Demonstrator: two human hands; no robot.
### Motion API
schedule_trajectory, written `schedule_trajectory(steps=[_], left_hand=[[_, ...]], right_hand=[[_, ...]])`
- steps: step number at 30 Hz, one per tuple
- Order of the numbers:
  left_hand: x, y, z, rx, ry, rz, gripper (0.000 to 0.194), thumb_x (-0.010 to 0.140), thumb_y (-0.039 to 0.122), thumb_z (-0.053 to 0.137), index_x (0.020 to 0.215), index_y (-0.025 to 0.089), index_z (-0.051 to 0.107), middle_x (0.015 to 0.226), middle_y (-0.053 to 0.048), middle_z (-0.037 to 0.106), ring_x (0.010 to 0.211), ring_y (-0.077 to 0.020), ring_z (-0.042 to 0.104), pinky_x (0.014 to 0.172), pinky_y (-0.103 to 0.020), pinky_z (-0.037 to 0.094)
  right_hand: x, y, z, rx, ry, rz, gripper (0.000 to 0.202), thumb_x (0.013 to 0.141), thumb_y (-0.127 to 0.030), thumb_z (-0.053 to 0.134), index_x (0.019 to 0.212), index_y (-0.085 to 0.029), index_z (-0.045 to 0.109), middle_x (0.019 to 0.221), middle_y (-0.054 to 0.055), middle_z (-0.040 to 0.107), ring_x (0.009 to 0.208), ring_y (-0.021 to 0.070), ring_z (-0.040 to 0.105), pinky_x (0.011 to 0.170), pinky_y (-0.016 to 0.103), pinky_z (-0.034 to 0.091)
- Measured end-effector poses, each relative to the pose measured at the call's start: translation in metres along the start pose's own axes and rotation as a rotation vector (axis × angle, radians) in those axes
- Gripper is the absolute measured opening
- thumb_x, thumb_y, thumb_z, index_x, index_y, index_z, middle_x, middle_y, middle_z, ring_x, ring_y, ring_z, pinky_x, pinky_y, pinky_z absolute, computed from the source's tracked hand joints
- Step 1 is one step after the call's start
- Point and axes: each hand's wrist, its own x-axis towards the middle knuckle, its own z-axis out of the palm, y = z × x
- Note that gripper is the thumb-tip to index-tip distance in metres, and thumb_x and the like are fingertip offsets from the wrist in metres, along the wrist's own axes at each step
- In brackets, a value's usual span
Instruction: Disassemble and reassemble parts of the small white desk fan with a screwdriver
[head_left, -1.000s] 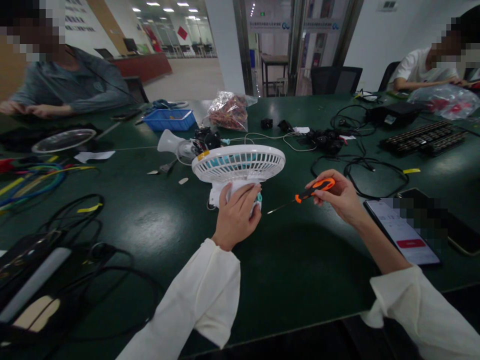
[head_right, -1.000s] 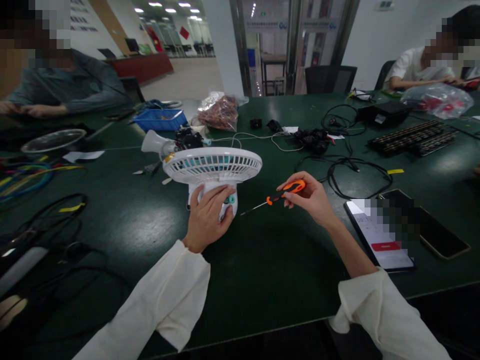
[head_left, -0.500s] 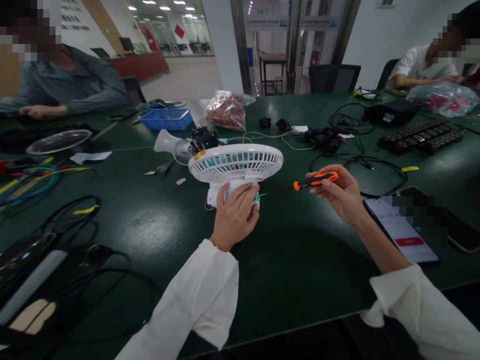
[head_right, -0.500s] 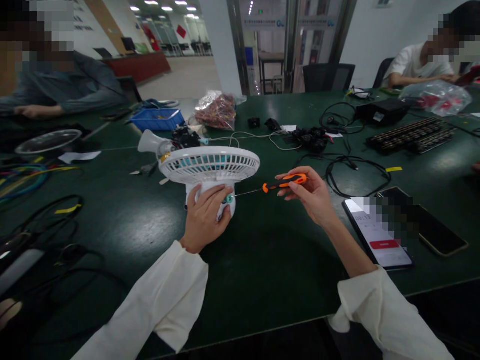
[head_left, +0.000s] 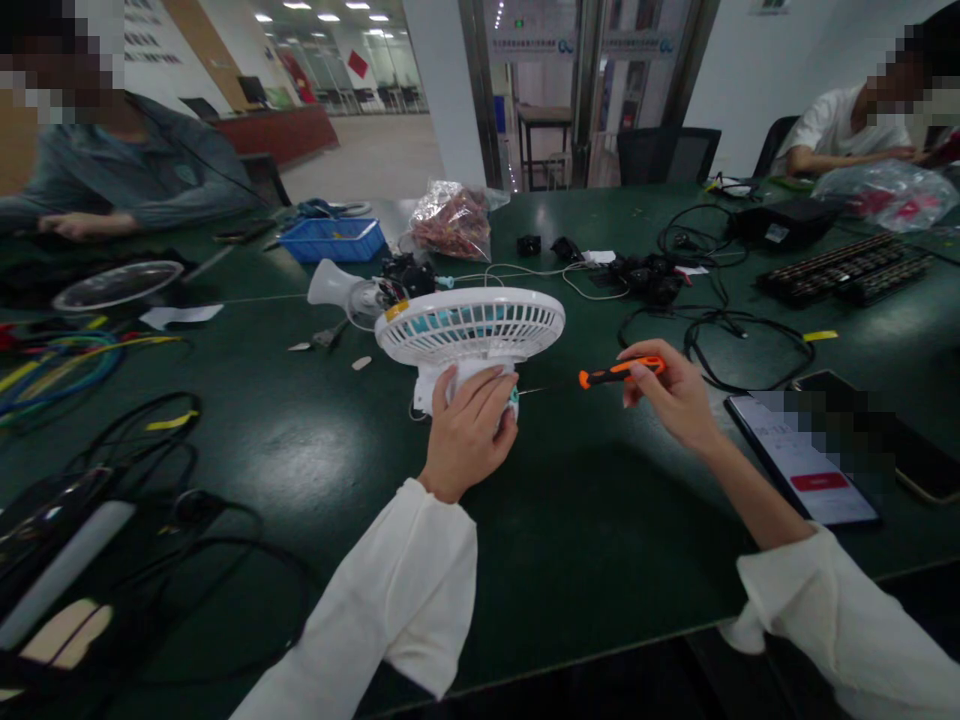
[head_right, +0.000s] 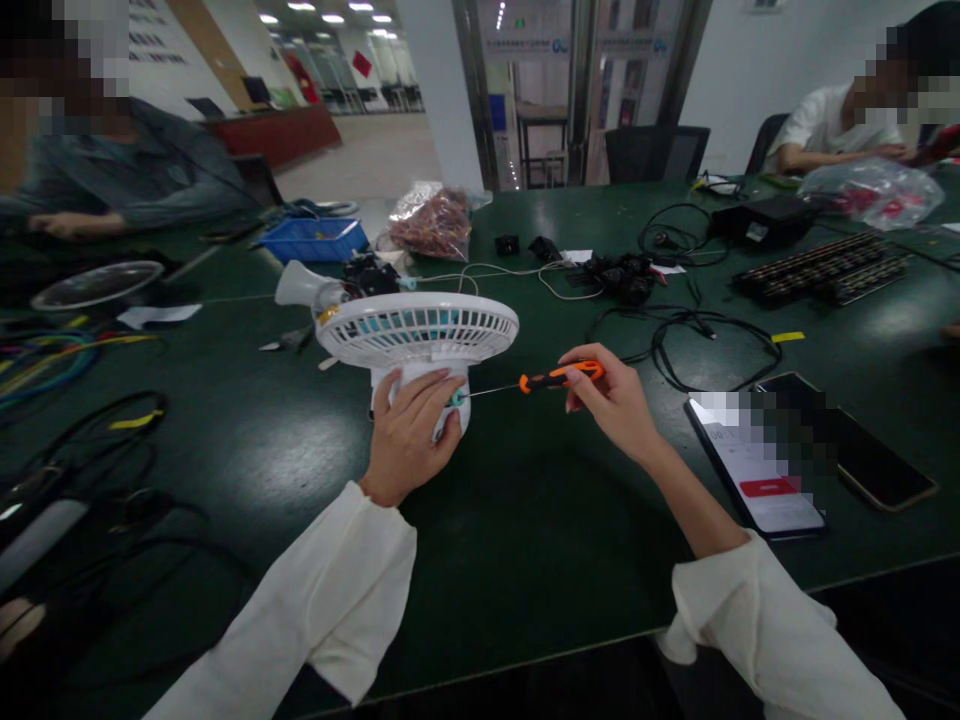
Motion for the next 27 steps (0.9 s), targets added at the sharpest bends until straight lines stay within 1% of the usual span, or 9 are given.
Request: schedule_trajectory(steps=[2, 4, 6, 11, 17, 20, 22, 24, 27], left_hand=[[0.0001, 0.0001, 0.0002, 0.004, 0.006, 0.004, 0.04, 0.083, 0.016, 0.051, 0.123, 0.018, 0.054, 0.118, -0.008, 0.067, 0.115, -0.0226, 0.059, 0.113, -0.05, 0.024], [0.0002, 0.0, 0.0003, 0.005, 0.01, 0.008, 0.04, 0.083, 0.016, 0.052, 0.123, 0.018, 0.054, 0.118, -0.008, 0.067, 0.115, -0.0226, 0.059, 0.113, -0.05, 0.024], [0.0001, -0.0001, 0.0002, 0.007, 0.007, 0.008, 0.039, 0.083, 0.017, 0.052, 0.122, 0.018, 0.055, 0.118, -0.008, 0.067, 0.115, -0.0227, 0.059, 0.113, -0.05, 0.024], [-0.0003, -0.0005, 0.0, 0.008, -0.003, 0.009, 0.039, 0.083, 0.017, 0.051, 0.122, 0.019, 0.055, 0.118, -0.008, 0.068, 0.116, -0.023, 0.059, 0.113, -0.051, 0.024], [-0.0003, 0.0007, -0.0001, -0.013, -0.002, -0.01, 0.04, 0.083, 0.016, 0.052, 0.123, 0.019, 0.054, 0.118, -0.008, 0.067, 0.116, -0.0229, 0.059, 0.114, -0.05, 0.023], [-0.0004, 0.0015, 0.0004, -0.023, 0.04, -0.047, 0.041, 0.083, 0.018, 0.055, 0.124, 0.019, 0.053, 0.122, -0.009, 0.064, 0.118, -0.0223, 0.057, 0.114, -0.048, 0.026], [-0.0006, 0.0018, 0.0011, -0.031, 0.076, -0.082, 0.036, 0.083, 0.02, 0.058, 0.119, 0.019, 0.056, 0.124, -0.009, 0.063, 0.118, -0.0222, 0.057, 0.112, -0.046, 0.029], [-0.0006, 0.0021, 0.0018, -0.042, 0.093, -0.108, 0.027, 0.082, 0.021, 0.06, 0.109, 0.02, 0.06, 0.123, -0.009, 0.062, 0.116, -0.022, 0.057, 0.112, -0.045, 0.03], [0.0002, 0.0029, 0.0025, -0.059, 0.1, -0.125, 0.017, 0.082, 0.02, 0.061, 0.099, 0.021, 0.062, 0.12, -0.007, 0.064, 0.114, -0.021, 0.059, 0.112, -0.045, 0.03]], right_hand=[[-0.0013, 0.0026, 0.0001, -0.069, 0.001, -0.003, 0.021, 0.09, -0.039, 0.055, 0.102, -0.022, 0.058, 0.063, -0.004, 0.06, 0.046, 0.0076, 0.051, 0.043, 0.019, 0.041], [-0.0023, 0.0037, -0.0002, -0.074, -0.01, -0.002, 0.022, 0.092, -0.04, 0.051, 0.104, -0.023, 0.056, 0.06, -0.005, 0.056, 0.044, 0.0074, 0.047, 0.041, 0.019, 0.036], [-0.0029, 0.0039, -0.0008, -0.044, -0.035, 0.001, 0.023, 0.092, -0.039, 0.051, 0.108, -0.023, 0.055, 0.061, -0.005, 0.055, 0.046, 0.008, 0.046, 0.042, 0.02, 0.036], [-0.0025, 0.0034, -0.0027, 0.007, -0.08, 0.016, 0.027, 0.089, -0.036, 0.057, 0.112, -0.024, 0.052, 0.066, -0.005, 0.055, 0.051, 0.0093, 0.048, 0.047, 0.022, 0.039], [-0.0021, 0.0008, -0.001, 0.007, -0.053, 0.022, 0.025, 0.09, -0.042, 0.053, 0.105, -0.022, 0.056, 0.063, -0.004, 0.053, 0.049, 0.0093, 0.046, 0.045, 0.022, 0.036], [-0.0024, -0.0008, 0.0014, -0.018, -0.023, 0.02, 0.025, 0.092, -0.044, 0.05, 0.099, -0.021, 0.058, 0.059, -0.004, 0.051, 0.047, 0.0089, 0.043, 0.043, 0.022, 0.031], [-0.0028, -0.0015, 0.0025, -0.051, 0.0, 0.017, 0.025, 0.092, -0.044, 0.05, 0.096, -0.021, 0.059, 0.056, -0.005, 0.048, 0.046, 0.0087, 0.041, 0.043, 0.022, 0.029], [-0.0031, -0.0017, 0.0028, -0.081, 0.012, 0.001, 0.022, 0.092, -0.042, 0.052, 0.095, -0.021, 0.059, 0.056, -0.005, 0.047, 0.048, 0.0091, 0.041, 0.045, 0.023, 0.029], [-0.0033, -0.0009, 0.0019, -0.082, 0.013, -0.036, 0.019, 0.09, -0.037, 0.056, 0.101, -0.023, 0.058, 0.066, -0.003, 0.052, 0.055, 0.0103, 0.046, 0.05, 0.024, 0.035]])
